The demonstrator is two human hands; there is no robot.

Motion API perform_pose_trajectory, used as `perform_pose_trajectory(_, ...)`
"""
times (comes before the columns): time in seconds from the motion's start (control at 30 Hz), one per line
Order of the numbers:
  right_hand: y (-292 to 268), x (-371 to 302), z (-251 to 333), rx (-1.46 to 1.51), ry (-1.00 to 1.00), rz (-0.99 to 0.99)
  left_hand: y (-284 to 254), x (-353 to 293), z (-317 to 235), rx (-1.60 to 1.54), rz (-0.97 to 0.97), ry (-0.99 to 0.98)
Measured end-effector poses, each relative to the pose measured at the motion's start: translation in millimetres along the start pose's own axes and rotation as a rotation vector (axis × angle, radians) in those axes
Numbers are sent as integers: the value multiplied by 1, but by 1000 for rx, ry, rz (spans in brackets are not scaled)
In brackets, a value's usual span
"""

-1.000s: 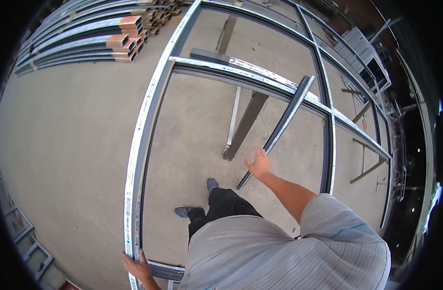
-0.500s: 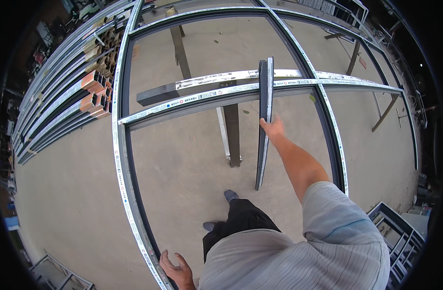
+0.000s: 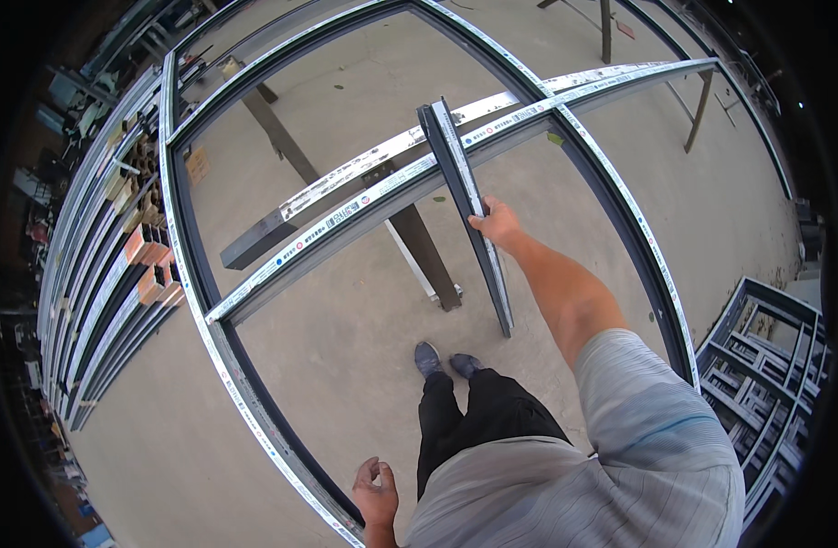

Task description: The person assembles aluminum window frames by picking up profile pieces, aligning them on a jig, and inserting corner connectors. The person repeatedly handles multiple frame sections and connectors, positioning them into place on the jig.

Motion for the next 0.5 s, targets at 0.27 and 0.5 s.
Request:
perform_pose_trajectory(0.27,5,-37,-15,-32,-118,-171,-15,103,-24,0,246,203)
perform_pose_trajectory(0.5,0,-117,-21,-56,-183,-139,-16,156,-66,78,424,325)
Point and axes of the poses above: each hand's wrist, its own x-axis towards the middle knuckle, its own y-axis out of the palm, z = x × y, the point moved 5 cm from there along x, towards the middle knuckle, and after that the axes turned 12 degrees about z, right-handed, at the moved point
